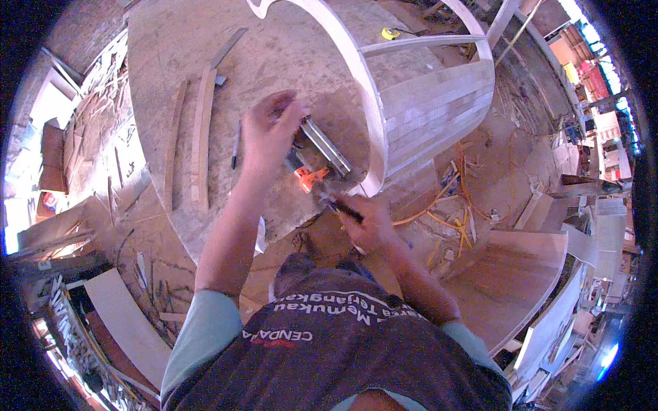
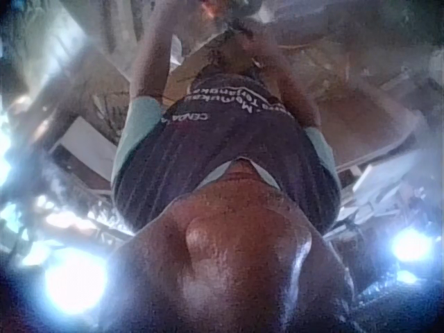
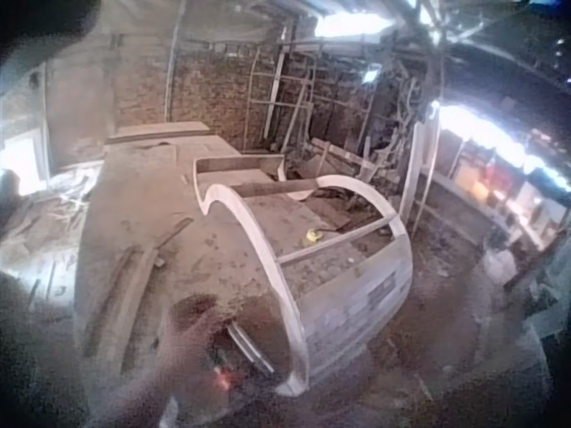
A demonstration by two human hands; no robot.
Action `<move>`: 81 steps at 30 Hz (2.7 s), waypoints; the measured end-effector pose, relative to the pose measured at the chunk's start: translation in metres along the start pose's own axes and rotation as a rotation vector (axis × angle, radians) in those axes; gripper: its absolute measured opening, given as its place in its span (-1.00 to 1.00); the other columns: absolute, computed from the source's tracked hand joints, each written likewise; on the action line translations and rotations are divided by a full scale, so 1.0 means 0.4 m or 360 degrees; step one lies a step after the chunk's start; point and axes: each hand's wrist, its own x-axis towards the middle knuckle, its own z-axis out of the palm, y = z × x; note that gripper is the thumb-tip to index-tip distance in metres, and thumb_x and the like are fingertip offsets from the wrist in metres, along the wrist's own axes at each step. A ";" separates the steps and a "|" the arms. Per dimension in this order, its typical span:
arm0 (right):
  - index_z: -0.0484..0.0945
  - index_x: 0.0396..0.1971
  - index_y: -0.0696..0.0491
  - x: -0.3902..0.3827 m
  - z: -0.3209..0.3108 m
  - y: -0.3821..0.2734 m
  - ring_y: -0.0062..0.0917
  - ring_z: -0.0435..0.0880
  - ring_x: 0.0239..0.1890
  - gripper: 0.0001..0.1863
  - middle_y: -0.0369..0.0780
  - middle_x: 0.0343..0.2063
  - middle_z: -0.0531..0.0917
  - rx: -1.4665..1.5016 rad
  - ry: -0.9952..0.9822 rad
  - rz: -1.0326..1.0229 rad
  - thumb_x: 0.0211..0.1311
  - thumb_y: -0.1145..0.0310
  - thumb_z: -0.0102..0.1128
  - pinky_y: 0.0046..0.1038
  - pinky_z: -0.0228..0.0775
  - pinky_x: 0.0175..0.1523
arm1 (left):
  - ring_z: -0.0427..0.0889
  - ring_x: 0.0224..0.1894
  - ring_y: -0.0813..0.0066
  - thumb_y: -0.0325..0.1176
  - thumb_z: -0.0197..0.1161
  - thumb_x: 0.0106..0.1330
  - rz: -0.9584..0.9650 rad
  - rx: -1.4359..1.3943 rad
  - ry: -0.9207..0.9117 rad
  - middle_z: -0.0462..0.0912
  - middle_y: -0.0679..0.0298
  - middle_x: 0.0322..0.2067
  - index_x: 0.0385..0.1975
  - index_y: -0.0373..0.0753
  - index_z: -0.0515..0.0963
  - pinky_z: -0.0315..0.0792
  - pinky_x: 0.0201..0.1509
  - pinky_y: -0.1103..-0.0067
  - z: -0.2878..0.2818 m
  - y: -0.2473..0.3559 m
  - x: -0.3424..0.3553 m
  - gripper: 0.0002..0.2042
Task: The person constructs a curved wooden structure by securing thin wooden strips to a frame using a pneumatic nail gun, applying wood filler to gaps, and occasionally using a hammer.
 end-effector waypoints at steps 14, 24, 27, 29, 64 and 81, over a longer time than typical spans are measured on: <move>0.54 0.09 0.13 0.186 0.451 0.022 -0.03 0.61 -0.08 -0.54 0.07 -0.13 0.62 -0.0158 -0.0023 -0.0244 0.13 0.47 0.27 -0.07 0.45 0.03 | 0.41 -0.53 0.75 -0.31 0.35 0.39 -0.0153 0.0303 0.1019 0.56 0.43 -0.56 -0.30 -0.34 0.71 0.27 -0.47 0.72 -0.480 -0.049 -0.344 -0.81; 0.30 -0.04 0.00 0.310 0.338 0.160 -0.04 0.68 -0.22 -0.38 -0.08 -0.33 0.63 -0.0759 -0.0096 0.0049 -0.06 0.23 0.50 -0.06 0.47 -0.13 | 0.44 -0.49 0.78 -0.35 0.31 0.41 -0.0055 0.0224 0.1065 0.60 0.46 -0.45 -0.15 -0.32 0.68 0.29 -0.43 0.74 -0.529 -0.109 -0.388 -0.83; 0.30 -0.01 -0.03 0.321 0.347 0.164 -0.06 0.70 -0.26 -0.39 -0.08 -0.37 0.65 -0.0673 -0.0011 0.0137 -0.05 0.26 0.46 -0.05 0.48 -0.13 | 0.46 -0.47 0.76 -0.36 0.31 0.40 -0.0005 0.0275 0.1020 0.62 0.44 -0.42 -0.12 -0.33 0.68 0.33 -0.41 0.74 -0.498 -0.107 -0.376 -0.81; 0.32 0.01 -0.04 0.320 0.322 0.138 -0.06 0.70 -0.27 -0.39 -0.07 -0.39 0.67 -0.0543 0.0007 0.0298 -0.05 0.31 0.44 -0.04 0.48 -0.13 | 0.48 -0.46 0.74 -0.36 0.32 0.40 0.0010 0.0303 0.0993 0.63 0.42 -0.41 -0.11 -0.33 0.68 0.36 -0.40 0.73 -0.477 -0.096 -0.364 -0.80; 0.51 0.10 0.13 -0.039 -0.855 0.041 -0.50 0.62 -0.09 -0.54 -0.19 -0.13 0.64 -0.0272 0.0603 0.0446 0.30 0.23 0.37 -0.44 0.54 -0.12 | 0.62 -0.43 0.61 -0.22 0.48 0.12 0.0118 0.0345 0.0103 0.69 0.24 -0.49 -0.14 -0.44 0.70 0.52 -0.31 0.59 0.293 0.035 -0.006 -0.59; 0.40 0.11 0.35 0.703 -0.678 -0.246 -0.27 0.61 0.11 0.05 0.00 0.01 0.63 -0.1159 -0.0575 0.0152 -0.38 0.06 0.75 -0.31 0.38 0.27 | 0.71 -0.19 0.37 -0.36 0.53 0.01 0.0003 0.0091 0.0122 0.63 0.09 -0.19 0.03 -0.48 0.60 0.60 -0.04 0.49 0.301 0.000 0.008 -0.45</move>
